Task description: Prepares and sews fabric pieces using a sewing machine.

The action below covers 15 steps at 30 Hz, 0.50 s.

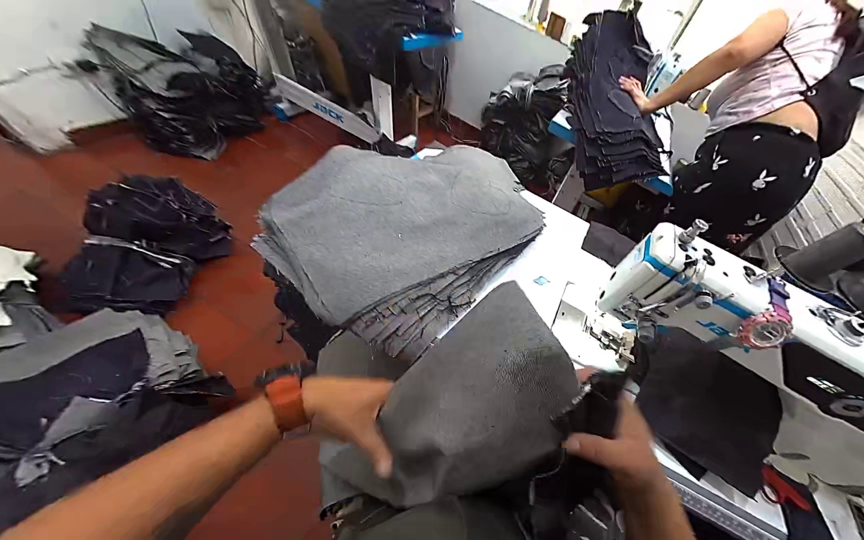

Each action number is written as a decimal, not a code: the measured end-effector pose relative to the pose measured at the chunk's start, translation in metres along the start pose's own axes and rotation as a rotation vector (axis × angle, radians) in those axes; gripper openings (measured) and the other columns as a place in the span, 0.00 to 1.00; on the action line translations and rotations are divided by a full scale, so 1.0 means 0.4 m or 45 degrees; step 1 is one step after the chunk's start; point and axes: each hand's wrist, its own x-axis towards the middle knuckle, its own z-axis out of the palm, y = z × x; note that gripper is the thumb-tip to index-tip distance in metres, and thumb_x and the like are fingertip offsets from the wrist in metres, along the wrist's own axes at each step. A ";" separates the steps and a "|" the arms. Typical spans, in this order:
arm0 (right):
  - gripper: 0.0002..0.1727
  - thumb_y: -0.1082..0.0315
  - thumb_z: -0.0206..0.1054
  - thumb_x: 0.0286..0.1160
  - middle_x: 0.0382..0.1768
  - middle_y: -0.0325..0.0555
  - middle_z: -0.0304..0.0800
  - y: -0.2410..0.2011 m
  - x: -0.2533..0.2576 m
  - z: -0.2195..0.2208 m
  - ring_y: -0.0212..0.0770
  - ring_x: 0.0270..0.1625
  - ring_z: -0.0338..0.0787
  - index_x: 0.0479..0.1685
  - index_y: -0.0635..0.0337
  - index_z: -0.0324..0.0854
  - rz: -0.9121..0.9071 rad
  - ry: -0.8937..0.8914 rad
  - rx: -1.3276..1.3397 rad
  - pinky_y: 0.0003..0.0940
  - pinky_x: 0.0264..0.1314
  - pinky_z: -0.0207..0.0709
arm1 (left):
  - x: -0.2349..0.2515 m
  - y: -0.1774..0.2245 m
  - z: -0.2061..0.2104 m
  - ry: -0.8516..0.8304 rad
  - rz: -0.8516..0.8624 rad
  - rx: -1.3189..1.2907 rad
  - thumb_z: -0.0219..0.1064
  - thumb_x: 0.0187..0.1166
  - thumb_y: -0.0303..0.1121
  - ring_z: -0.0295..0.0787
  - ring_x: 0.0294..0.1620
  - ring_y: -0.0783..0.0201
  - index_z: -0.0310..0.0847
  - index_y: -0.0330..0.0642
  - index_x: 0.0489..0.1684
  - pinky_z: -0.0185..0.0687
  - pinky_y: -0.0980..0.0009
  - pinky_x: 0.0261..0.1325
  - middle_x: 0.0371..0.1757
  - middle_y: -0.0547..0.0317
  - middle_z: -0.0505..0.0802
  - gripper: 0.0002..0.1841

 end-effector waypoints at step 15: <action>0.20 0.49 0.72 0.77 0.43 0.52 0.95 0.320 -0.118 0.092 0.53 0.51 0.93 0.52 0.55 0.90 1.139 -0.262 -0.972 0.60 0.60 0.82 | -0.028 -0.220 -0.147 0.342 -0.617 0.398 0.61 0.87 0.25 0.89 0.61 0.37 0.89 0.26 0.52 0.76 0.40 0.71 0.53 0.32 0.93 0.12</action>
